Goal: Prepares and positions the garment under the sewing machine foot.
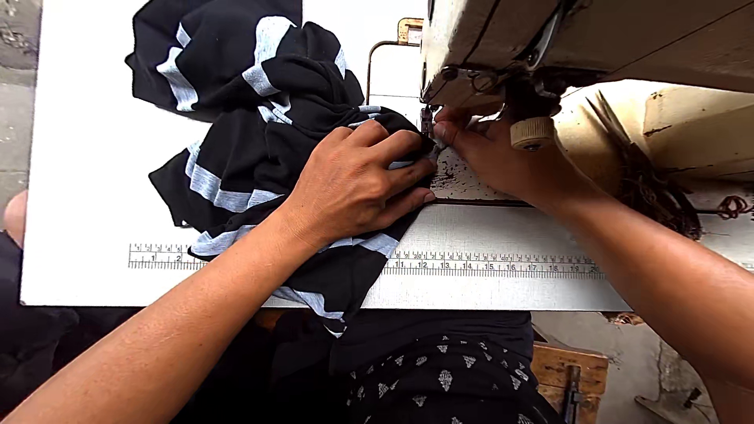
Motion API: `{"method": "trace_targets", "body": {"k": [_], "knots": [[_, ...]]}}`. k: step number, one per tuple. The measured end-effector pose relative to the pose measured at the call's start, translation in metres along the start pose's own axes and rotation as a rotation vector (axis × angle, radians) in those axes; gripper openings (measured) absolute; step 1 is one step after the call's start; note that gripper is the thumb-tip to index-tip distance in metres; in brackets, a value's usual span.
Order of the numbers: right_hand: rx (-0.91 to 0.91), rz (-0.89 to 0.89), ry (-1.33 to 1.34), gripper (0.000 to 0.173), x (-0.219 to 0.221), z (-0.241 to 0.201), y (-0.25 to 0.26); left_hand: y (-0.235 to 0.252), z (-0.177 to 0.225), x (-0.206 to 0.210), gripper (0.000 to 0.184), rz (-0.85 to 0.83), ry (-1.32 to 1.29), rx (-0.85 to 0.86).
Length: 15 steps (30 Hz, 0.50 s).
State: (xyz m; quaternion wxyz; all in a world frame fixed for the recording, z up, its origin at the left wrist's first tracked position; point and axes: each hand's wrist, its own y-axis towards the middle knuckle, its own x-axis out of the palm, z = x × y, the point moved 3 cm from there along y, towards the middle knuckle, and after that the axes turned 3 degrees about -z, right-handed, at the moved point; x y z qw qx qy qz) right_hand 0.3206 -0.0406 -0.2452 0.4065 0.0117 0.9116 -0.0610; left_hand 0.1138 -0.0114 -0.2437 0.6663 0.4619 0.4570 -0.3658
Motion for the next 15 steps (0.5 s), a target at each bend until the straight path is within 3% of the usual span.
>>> {"method": "trace_targets", "body": {"k": [3, 5, 11, 15], "knots": [[-0.152, 0.117, 0.102, 0.023, 0.001, -0.001, 0.004, -0.001, 0.000, 0.001, 0.042, 0.009, -0.007, -0.018], [-0.125, 0.096, 0.116, 0.026, 0.007, 0.004, 0.009, -0.001, -0.001, 0.001, 0.042, 0.009, -0.005, -0.024], [-0.196, 0.079, -0.082, 0.038, 0.020, 0.012, 0.014, -0.001, -0.001, 0.001, 0.042, 0.008, -0.001, -0.030], [-0.150, -0.112, -0.194, 0.032, 0.000, 0.006, 0.006, -0.003, 0.000, 0.001, 0.042, 0.004, 0.000, -0.043]]}}
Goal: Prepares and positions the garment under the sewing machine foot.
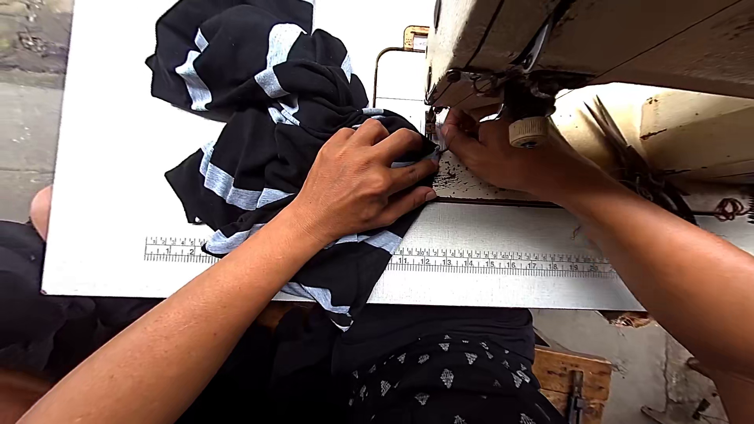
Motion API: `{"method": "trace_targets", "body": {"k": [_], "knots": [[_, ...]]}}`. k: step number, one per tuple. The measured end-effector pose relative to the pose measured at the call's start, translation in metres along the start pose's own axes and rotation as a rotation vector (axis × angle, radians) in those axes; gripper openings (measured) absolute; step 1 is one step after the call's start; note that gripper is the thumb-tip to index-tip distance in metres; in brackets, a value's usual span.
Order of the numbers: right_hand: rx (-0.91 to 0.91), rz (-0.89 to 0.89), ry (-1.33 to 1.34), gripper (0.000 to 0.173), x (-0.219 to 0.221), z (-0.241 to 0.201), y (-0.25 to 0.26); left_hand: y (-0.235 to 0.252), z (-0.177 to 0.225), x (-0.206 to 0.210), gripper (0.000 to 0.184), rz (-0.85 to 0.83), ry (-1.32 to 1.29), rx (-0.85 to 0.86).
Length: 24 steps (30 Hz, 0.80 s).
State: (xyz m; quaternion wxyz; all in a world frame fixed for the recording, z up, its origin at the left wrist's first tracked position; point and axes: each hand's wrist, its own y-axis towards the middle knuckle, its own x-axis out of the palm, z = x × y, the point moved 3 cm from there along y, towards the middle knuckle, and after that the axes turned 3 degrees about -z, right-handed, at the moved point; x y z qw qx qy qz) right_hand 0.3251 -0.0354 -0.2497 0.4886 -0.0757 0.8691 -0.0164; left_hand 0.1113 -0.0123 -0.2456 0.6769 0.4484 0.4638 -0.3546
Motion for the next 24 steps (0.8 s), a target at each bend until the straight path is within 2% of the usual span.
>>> {"method": "trace_targets", "body": {"k": [3, 4, 8, 10, 12, 16, 20, 24], "knots": [[-0.026, -0.144, -0.067, 0.024, -0.017, 0.005, -0.013, -0.002, 0.001, -0.001, 0.042, 0.000, -0.003, 0.001], [-0.033, -0.129, -0.127, 0.025, -0.024, 0.004, -0.016, -0.002, 0.001, -0.001, 0.042, 0.003, -0.006, 0.000], [-0.071, 0.110, -0.331, 0.029, -0.048, -0.005, -0.023, -0.002, 0.001, -0.001, 0.041, -0.004, -0.010, 0.010], [-0.091, 0.193, -0.251, 0.030, -0.047, -0.008, -0.029, -0.002, 0.001, -0.001, 0.041, 0.002, -0.013, 0.012], [-0.076, 0.234, -0.049, 0.026, -0.035, -0.009, -0.030, -0.003, 0.002, -0.001, 0.041, 0.008, -0.005, 0.008], [0.160, 0.105, 0.214, 0.030, -0.003, -0.018, -0.018, -0.005, 0.007, -0.001, 0.039, 0.026, 0.017, -0.016], [0.198, -0.046, 0.218, 0.023, 0.006, -0.021, -0.009, -0.015, 0.018, 0.000, 0.039, 0.034, 0.041, -0.083], [0.085, -0.016, 0.139, 0.013, 0.002, -0.020, -0.006, -0.014, 0.019, -0.002, 0.040, 0.022, 0.044, -0.041]]}}
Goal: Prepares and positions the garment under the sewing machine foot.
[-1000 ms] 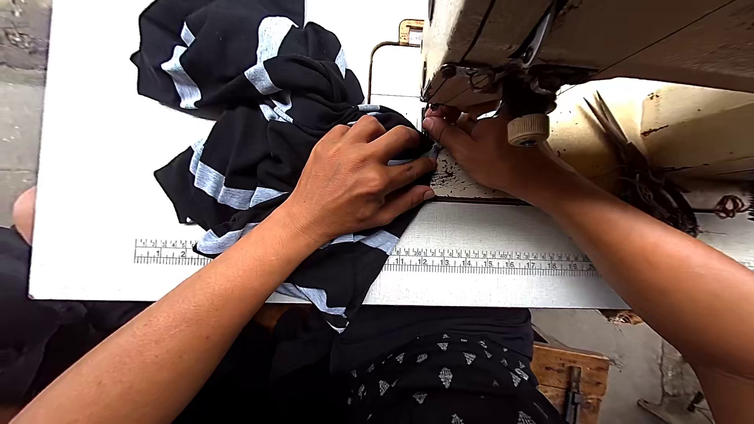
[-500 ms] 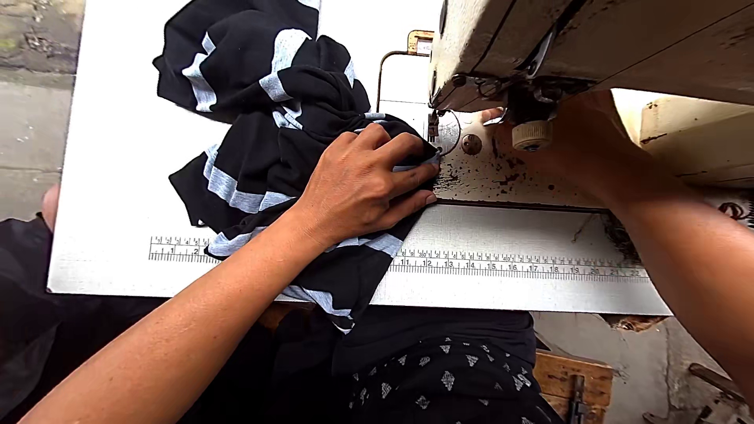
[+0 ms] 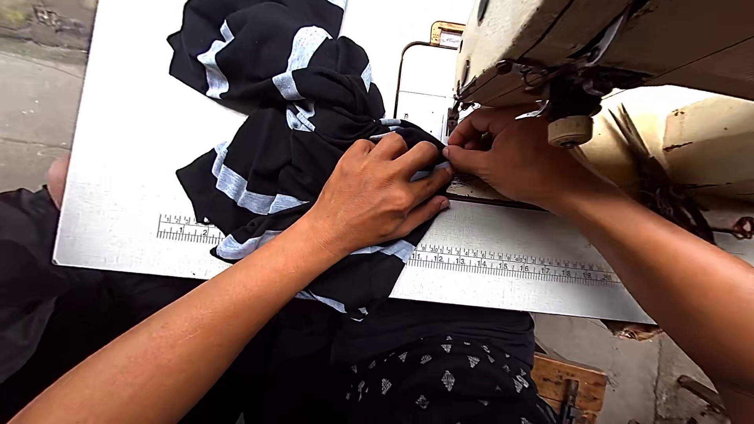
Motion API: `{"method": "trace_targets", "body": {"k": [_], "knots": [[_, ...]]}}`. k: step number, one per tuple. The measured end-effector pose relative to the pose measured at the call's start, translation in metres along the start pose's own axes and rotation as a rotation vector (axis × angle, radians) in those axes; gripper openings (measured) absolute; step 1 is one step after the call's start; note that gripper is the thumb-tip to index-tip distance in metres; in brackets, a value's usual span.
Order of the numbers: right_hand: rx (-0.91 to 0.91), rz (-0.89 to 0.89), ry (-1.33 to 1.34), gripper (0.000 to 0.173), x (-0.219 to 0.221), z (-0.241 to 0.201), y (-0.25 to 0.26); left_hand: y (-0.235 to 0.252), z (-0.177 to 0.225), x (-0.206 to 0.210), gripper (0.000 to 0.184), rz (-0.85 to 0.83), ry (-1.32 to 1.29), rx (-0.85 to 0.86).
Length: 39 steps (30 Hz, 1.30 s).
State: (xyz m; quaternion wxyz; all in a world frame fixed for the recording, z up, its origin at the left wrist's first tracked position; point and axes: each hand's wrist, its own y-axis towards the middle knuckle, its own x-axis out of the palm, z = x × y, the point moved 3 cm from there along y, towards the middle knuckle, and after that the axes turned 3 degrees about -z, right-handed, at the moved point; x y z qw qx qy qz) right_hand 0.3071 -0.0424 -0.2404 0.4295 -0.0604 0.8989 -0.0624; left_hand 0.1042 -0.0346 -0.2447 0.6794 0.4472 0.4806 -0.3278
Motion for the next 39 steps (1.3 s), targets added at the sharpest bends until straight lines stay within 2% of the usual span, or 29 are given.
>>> {"method": "trace_targets", "body": {"k": [8, 12, 15, 20, 26, 30, 35, 39], "knots": [[-0.103, 0.039, 0.115, 0.014, -0.002, 0.030, 0.003, 0.012, -0.003, -0.006, 0.044, -0.111, 0.025, 0.057], [-0.423, 0.157, -0.063, 0.019, -0.010, 0.016, -0.017, 0.013, -0.007, -0.006, 0.046, -0.113, -0.002, 0.061], [-0.625, 0.160, -0.226, 0.022, -0.008, 0.010, -0.032, 0.013, -0.008, -0.006, 0.047, -0.108, -0.008, 0.070], [-0.594, 0.144, -0.303, 0.028, -0.003, 0.020, -0.030, 0.009, -0.007, -0.002, 0.042, -0.029, 0.001, 0.101], [-0.536, 0.153, -0.393, 0.038, -0.001, 0.021, -0.026, 0.012, -0.009, 0.002, 0.045, -0.022, 0.050, -0.021], [-0.548, 0.182, -0.371, 0.036, -0.004, 0.023, -0.024, 0.015, -0.010, 0.002, 0.045, -0.024, 0.054, -0.052], [-0.460, 0.210, -0.509, 0.039, -0.003, 0.019, -0.024, 0.019, -0.014, 0.003, 0.045, -0.022, 0.042, -0.051], [-0.469, 0.319, -0.547, 0.034, -0.005, 0.015, -0.028, 0.022, -0.016, 0.002, 0.045, -0.033, 0.036, -0.056]]}}
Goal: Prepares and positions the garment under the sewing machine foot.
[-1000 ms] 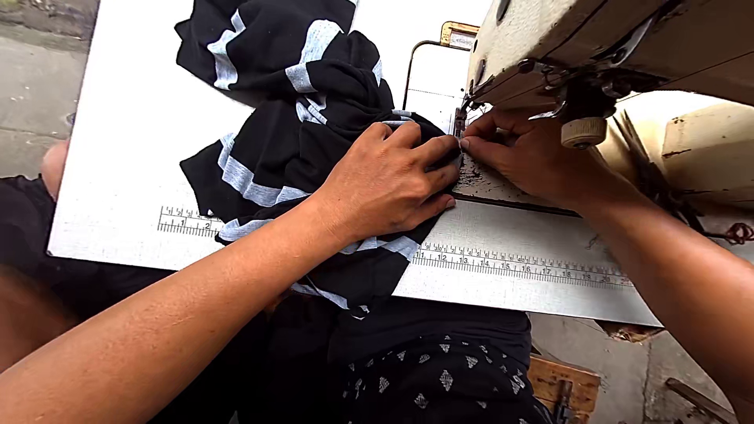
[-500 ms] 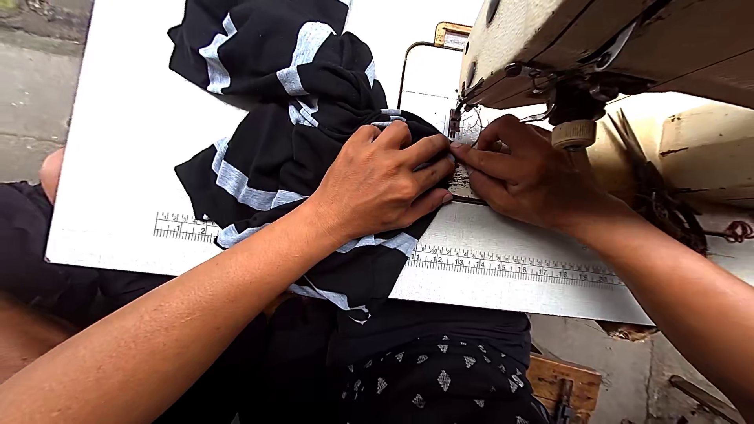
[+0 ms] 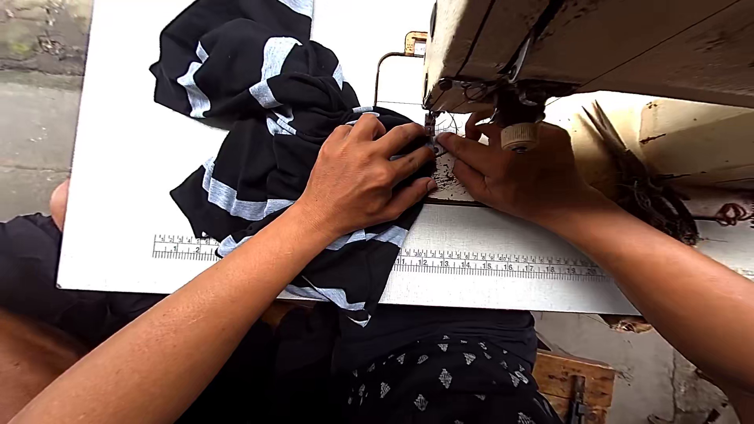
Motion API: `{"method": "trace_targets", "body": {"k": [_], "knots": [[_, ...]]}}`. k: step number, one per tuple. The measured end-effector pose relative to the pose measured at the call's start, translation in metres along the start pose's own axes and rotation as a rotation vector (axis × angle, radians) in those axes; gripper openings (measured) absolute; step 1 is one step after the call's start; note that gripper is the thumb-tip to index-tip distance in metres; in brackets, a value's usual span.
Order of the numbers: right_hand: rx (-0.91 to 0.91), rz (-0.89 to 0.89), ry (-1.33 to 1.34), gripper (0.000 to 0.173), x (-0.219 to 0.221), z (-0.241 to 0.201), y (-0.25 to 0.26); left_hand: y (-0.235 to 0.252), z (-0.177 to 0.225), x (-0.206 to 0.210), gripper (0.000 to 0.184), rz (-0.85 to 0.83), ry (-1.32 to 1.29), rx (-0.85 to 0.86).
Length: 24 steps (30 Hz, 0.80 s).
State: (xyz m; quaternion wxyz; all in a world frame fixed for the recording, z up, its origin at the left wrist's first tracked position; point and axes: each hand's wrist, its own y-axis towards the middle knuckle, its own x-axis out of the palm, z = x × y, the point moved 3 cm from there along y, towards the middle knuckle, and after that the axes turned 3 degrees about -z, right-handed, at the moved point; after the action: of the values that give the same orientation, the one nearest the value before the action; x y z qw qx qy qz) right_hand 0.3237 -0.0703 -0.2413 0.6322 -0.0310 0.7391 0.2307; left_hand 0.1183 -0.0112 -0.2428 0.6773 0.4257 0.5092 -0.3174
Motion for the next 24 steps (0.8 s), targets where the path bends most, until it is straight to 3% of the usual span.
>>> {"method": "trace_targets", "body": {"k": [2, 5, 11, 14, 16, 18, 24], "knots": [[0.085, 0.030, 0.063, 0.029, -0.003, 0.006, 0.002, 0.000, -0.001, 0.000, 0.045, 0.008, 0.000, 0.004], [0.224, -0.081, 0.211, 0.036, -0.002, 0.014, 0.012, -0.001, 0.000, 0.001, 0.045, 0.002, -0.019, 0.006], [0.258, -0.270, 0.439, 0.029, 0.003, -0.004, 0.016, -0.002, -0.001, 0.001, 0.045, 0.027, -0.014, -0.001], [0.243, -0.265, 0.292, 0.028, -0.007, -0.015, 0.006, -0.001, -0.001, 0.002, 0.045, 0.027, -0.013, 0.008], [0.297, -0.210, 0.101, 0.029, -0.015, -0.003, 0.005, -0.001, -0.002, 0.002, 0.045, 0.021, -0.015, 0.007], [0.334, -0.145, 0.094, 0.029, -0.024, 0.011, 0.008, -0.002, -0.001, 0.002, 0.045, 0.020, -0.024, 0.006], [0.159, -0.201, 0.315, 0.029, -0.013, 0.005, 0.005, -0.002, -0.002, 0.003, 0.045, 0.036, -0.014, 0.006]]}}
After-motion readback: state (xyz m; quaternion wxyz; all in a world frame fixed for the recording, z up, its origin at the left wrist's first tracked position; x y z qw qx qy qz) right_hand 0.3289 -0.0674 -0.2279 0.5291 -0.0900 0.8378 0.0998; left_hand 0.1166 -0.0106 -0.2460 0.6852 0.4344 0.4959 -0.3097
